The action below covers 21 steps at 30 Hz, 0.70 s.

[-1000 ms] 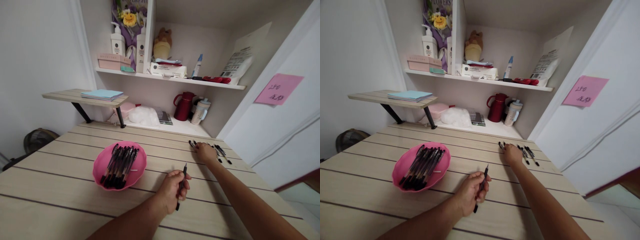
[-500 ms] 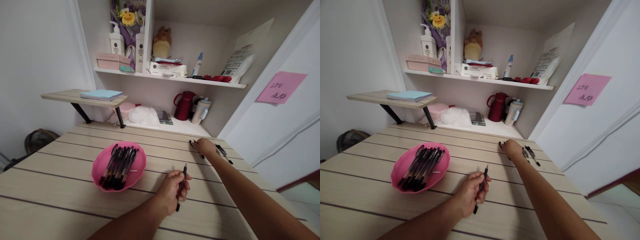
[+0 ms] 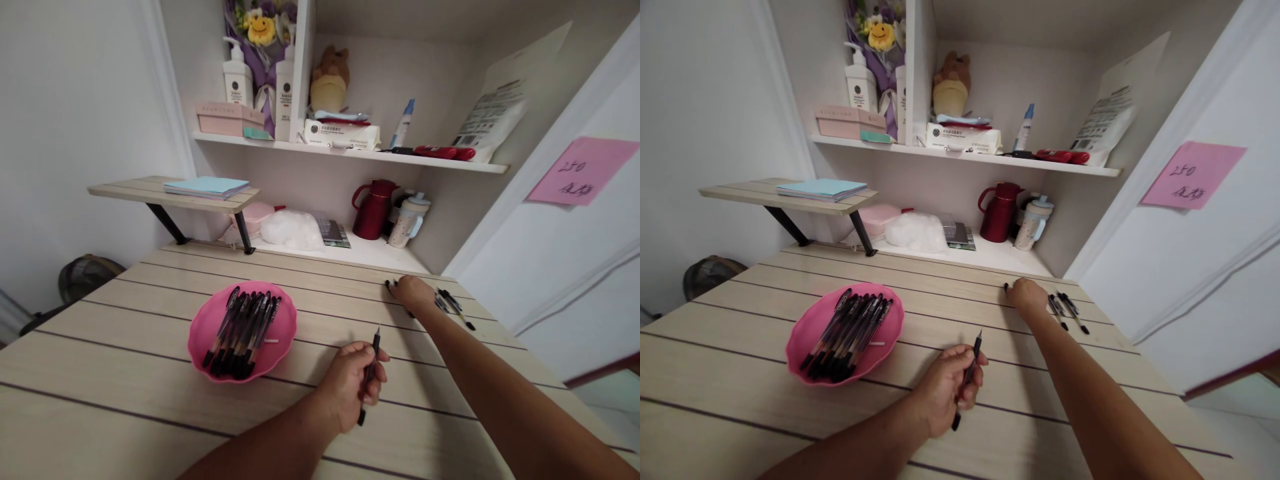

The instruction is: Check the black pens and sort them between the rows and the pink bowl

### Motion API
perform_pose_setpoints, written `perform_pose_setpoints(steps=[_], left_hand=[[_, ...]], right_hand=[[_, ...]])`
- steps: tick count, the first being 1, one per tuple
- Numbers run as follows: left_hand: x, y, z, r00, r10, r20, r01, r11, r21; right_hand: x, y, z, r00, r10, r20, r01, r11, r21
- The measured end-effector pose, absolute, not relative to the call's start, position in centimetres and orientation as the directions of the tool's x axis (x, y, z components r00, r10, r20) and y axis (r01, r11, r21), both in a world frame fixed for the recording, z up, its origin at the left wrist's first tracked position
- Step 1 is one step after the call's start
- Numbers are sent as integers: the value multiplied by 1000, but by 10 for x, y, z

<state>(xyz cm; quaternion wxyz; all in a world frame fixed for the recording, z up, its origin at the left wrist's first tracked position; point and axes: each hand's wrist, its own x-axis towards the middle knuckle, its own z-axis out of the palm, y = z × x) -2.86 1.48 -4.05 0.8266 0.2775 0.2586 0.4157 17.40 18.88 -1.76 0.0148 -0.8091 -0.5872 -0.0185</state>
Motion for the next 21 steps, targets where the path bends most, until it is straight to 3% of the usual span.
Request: perform_pose_setpoints(steps=[16,19,21], left_hand=[[-29,14,-38,485,847,-217,-562,492,665],[-28,14,-37,445,874,-193,-652,464,599],[-28,15,-36,404,900,-165,-738,427,523]], right_hand=[[172,168,12,325,940,106,946,-322,-44],[164,141,19,265,960,93,950,-243,-198],[154,112,19,147,989,-21,888,-141,-439]])
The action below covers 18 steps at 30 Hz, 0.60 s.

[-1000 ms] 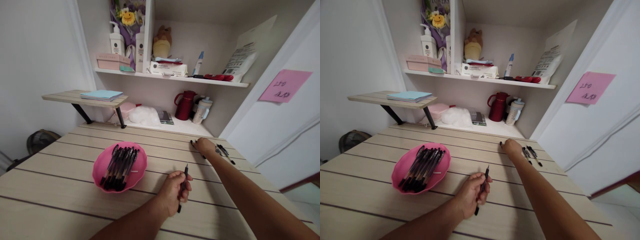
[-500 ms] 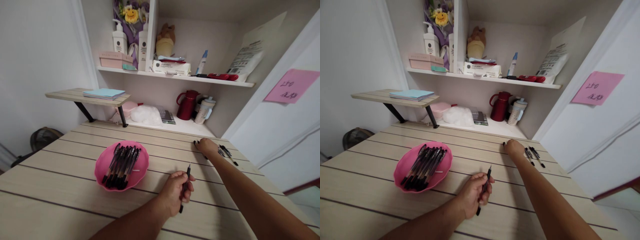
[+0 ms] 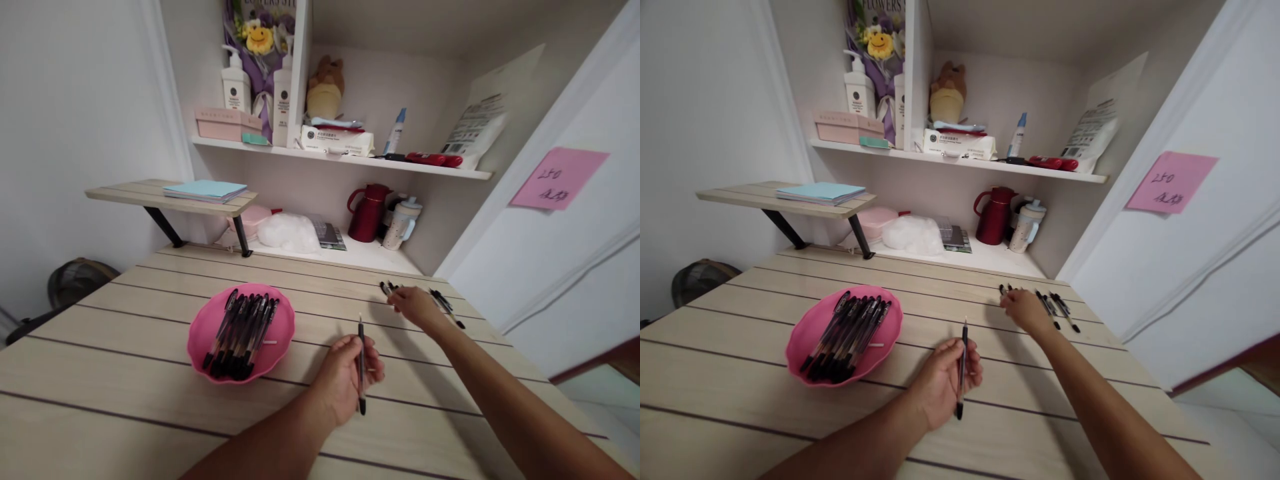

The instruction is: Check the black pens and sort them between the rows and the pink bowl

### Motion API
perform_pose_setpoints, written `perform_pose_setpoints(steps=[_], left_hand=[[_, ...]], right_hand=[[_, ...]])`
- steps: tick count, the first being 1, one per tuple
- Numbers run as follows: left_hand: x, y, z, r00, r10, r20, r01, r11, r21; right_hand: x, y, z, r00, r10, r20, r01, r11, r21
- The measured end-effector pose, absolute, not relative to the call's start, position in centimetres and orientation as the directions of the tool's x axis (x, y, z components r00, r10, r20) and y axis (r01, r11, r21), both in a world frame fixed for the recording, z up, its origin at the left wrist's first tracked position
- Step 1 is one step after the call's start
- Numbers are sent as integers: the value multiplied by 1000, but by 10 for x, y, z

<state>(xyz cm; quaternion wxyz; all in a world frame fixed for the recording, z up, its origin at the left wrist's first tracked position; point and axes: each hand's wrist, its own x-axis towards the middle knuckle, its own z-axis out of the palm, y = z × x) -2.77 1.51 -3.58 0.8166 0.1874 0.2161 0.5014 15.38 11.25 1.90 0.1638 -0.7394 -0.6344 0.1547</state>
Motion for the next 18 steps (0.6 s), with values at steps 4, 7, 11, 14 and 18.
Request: perform_pose_setpoints(steps=[4,7,11,14,18], left_hand=[[-27,19,-36,291,946,-141,-851,323,413],[-28,21,-38,257,954,-156,-876,298,378],[-30,23,-37,257,955,-149,-886,295,358],[-31,25,-36,259,951,-171,-874,306,378],[-33,28,-37,302,922,-240,-828,379,412]], right_hand=[[126,45,5,-206,929,-308,558,-147,-817],[107,8,-13,-324,901,-290,414,-141,-899],[90,-9,-34,-239,948,-209,367,-111,-924],[90,-1,-38,-164,976,-144,388,-70,-919],[108,35,-26,22,1000,-11,654,-23,-756]])
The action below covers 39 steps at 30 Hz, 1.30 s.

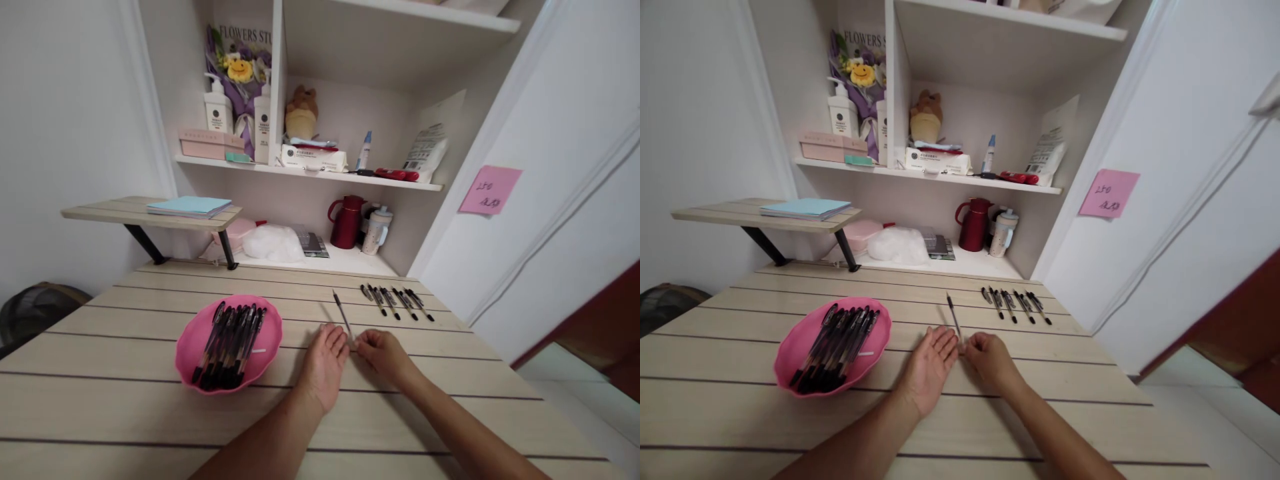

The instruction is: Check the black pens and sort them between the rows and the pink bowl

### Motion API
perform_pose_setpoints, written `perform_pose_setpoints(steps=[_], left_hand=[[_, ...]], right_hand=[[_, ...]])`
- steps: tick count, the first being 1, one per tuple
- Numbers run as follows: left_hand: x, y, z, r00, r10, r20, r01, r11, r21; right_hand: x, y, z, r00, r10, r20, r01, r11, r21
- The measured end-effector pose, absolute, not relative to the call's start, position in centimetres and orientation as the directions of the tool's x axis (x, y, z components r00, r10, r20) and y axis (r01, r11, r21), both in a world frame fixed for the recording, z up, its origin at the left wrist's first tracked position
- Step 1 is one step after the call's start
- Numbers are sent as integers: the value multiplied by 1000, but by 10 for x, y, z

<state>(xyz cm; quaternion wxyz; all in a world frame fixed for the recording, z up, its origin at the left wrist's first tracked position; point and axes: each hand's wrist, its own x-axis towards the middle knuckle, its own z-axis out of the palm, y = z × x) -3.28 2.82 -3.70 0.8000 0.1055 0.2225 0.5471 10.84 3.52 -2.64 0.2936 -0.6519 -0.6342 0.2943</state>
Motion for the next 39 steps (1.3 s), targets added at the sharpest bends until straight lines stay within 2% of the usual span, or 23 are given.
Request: perform_pose_setpoints(steps=[2,4,11,21,39], left_hand=[[-33,29,-38,328,912,-247,-805,406,433],[-34,28,-38,343,909,-239,-785,417,459],[-34,25,-35,344,916,-208,-764,401,505],[-33,26,-37,356,912,-203,-753,408,515],[-33,25,-36,356,914,-197,-739,404,540]], right_hand=[[121,59,-18,129,991,35,831,-89,-549],[133,82,-12,212,975,66,876,-159,-456],[143,116,-18,376,920,105,891,-329,-312],[142,122,-23,422,902,97,888,-389,-244],[131,106,-11,369,921,122,909,-331,-254]])
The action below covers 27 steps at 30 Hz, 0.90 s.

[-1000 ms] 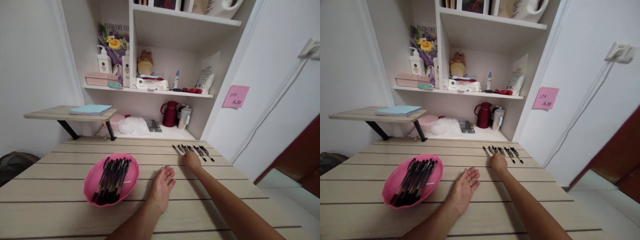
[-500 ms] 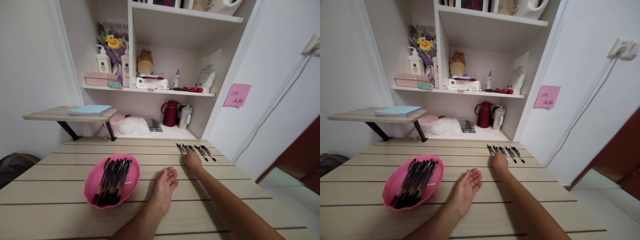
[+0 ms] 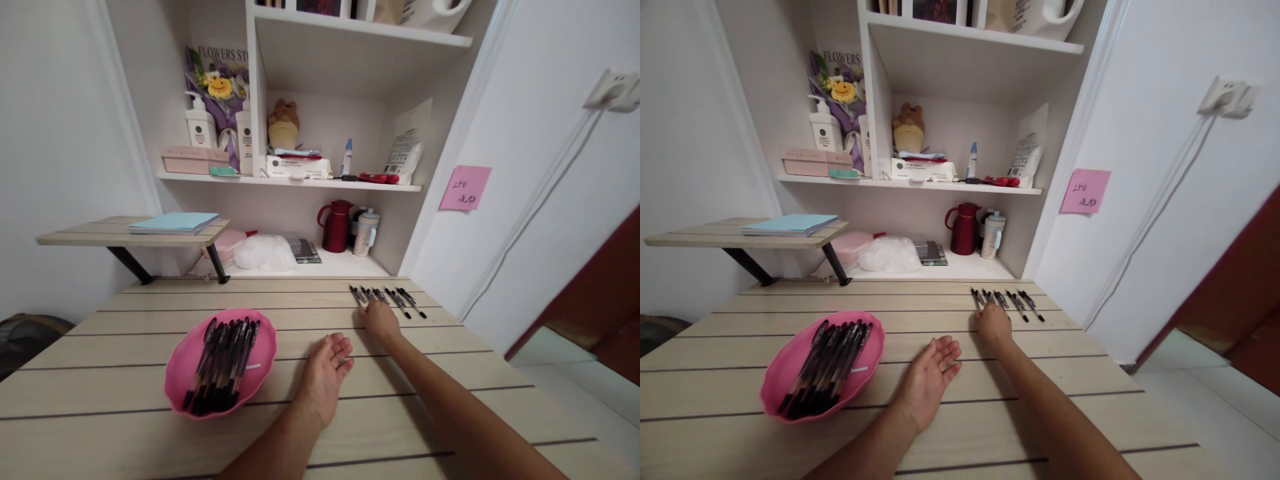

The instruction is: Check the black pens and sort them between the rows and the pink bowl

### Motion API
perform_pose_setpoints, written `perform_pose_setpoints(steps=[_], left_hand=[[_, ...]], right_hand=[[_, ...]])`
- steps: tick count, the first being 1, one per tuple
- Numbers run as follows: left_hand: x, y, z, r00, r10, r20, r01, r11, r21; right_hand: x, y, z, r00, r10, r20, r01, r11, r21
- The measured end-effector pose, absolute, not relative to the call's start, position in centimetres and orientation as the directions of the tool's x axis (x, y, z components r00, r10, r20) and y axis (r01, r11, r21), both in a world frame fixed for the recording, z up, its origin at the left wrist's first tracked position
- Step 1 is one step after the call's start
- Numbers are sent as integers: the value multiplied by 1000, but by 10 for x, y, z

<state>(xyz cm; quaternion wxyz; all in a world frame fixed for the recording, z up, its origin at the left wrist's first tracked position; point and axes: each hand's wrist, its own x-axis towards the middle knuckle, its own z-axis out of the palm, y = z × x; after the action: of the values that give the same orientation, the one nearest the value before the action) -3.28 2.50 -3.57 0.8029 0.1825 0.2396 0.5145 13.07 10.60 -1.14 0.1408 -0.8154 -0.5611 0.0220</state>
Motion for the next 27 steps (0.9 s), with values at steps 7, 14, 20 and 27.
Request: perform_pose_setpoints(steps=[7,14,20,27], left_hand=[[-37,19,-32,302,951,-72,-671,265,692],[-46,14,-5,145,989,20,-420,43,906],[-83,17,37,77,989,123,-186,-107,977],[-164,21,62,25,981,191,21,-191,981]], right_hand=[[91,47,-19,112,989,94,935,-73,-346],[65,12,-27,-8,993,121,952,45,-303],[78,28,-25,26,982,189,986,6,-166],[106,70,-26,160,971,178,981,-137,-138]])
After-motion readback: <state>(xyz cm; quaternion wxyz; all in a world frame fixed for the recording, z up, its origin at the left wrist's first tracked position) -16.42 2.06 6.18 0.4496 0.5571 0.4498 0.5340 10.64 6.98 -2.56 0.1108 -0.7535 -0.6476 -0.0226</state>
